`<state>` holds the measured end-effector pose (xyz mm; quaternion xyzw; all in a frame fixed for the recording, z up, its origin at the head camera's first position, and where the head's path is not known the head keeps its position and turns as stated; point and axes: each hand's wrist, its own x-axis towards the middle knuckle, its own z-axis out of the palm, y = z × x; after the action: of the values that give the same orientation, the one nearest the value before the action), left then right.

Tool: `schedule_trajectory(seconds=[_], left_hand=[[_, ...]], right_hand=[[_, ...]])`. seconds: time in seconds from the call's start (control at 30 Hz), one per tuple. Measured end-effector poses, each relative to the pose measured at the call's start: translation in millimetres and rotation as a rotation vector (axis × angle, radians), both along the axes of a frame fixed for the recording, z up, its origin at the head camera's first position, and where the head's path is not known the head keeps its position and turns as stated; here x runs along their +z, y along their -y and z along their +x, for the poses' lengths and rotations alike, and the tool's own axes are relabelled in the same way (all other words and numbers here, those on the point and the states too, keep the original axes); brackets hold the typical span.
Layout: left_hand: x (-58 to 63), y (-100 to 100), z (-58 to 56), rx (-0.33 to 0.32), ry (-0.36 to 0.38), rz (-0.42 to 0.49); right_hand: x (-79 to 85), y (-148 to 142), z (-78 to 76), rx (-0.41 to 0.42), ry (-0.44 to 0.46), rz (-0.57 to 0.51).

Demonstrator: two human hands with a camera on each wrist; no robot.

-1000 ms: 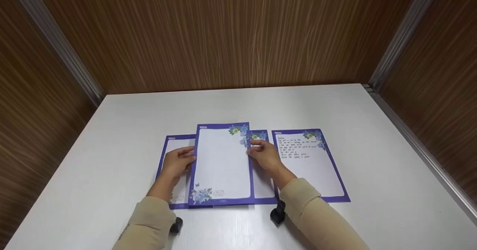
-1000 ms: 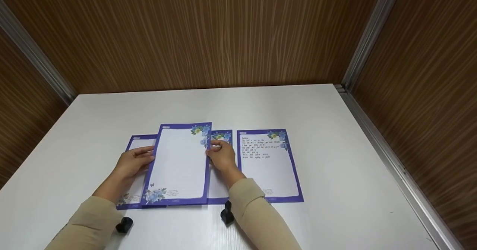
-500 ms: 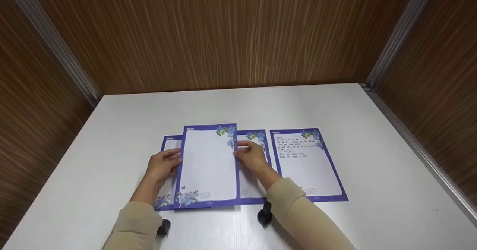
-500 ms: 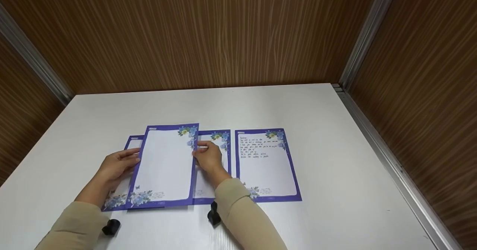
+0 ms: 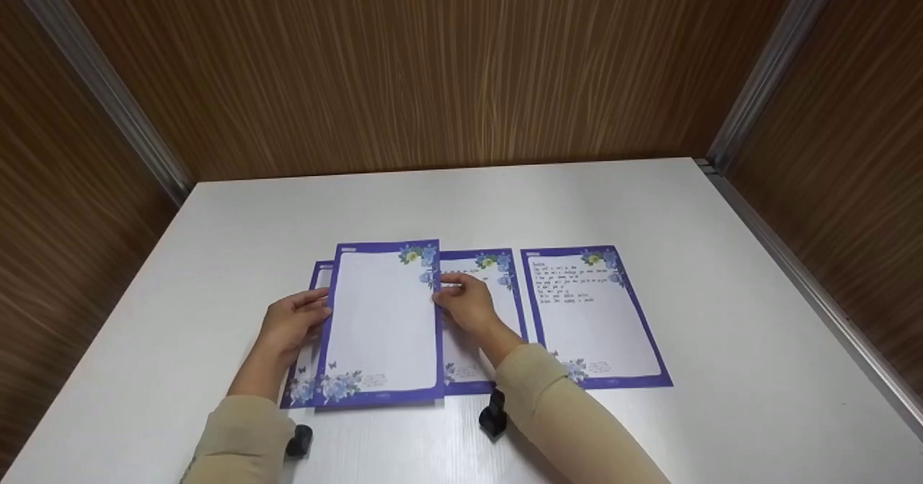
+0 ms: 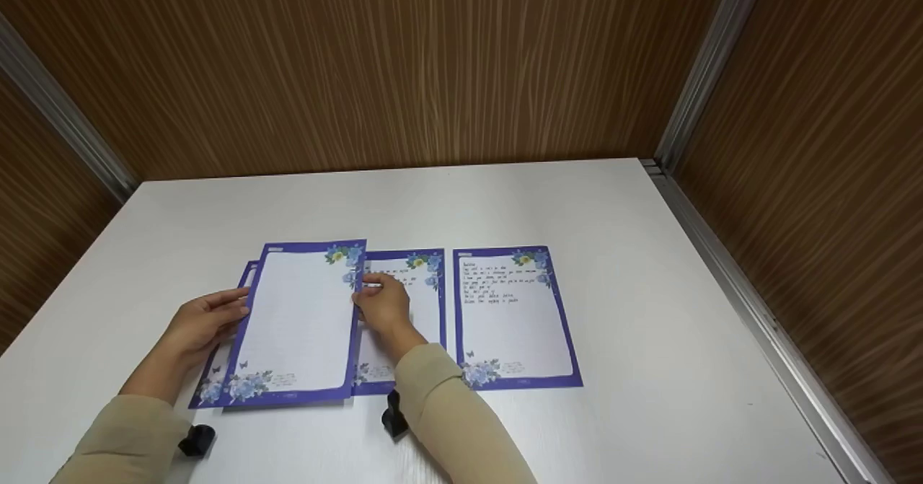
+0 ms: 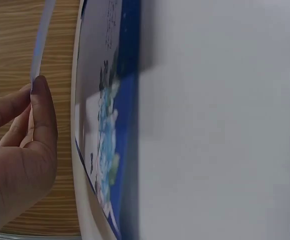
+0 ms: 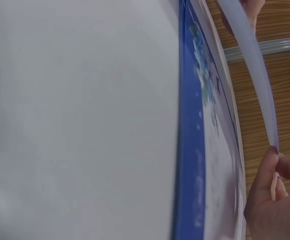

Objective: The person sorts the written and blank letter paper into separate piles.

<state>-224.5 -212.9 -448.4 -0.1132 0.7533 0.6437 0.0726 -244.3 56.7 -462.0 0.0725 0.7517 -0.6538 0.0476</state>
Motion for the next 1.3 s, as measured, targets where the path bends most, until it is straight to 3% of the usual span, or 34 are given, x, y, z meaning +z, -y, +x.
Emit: schedule_trajectory(seconds=[0.17, 0.47, 0.73, 1.3], left_hand=[[0.8, 8.3, 1.2, -0.013, 0.011, -0.001], [1.5, 23.3, 3.2, -0.020, 0.021, 0.089], [2.8, 32.6, 4.7, -0.009, 0.054, 0.052], [0.3, 39.1, 6.6, 0.030, 0.034, 0.026]], right_hand=[[-0.9, 7.3, 0.8, 0.015, 0.004, -0.001], [0.6, 18.5, 3.5, 0.039, 0.009, 0.004], [2.4, 27.9, 4.2, 0.049, 0.027, 0.011], [2.8, 34.4, 4.0, 0.109, 0.059, -0.095]])
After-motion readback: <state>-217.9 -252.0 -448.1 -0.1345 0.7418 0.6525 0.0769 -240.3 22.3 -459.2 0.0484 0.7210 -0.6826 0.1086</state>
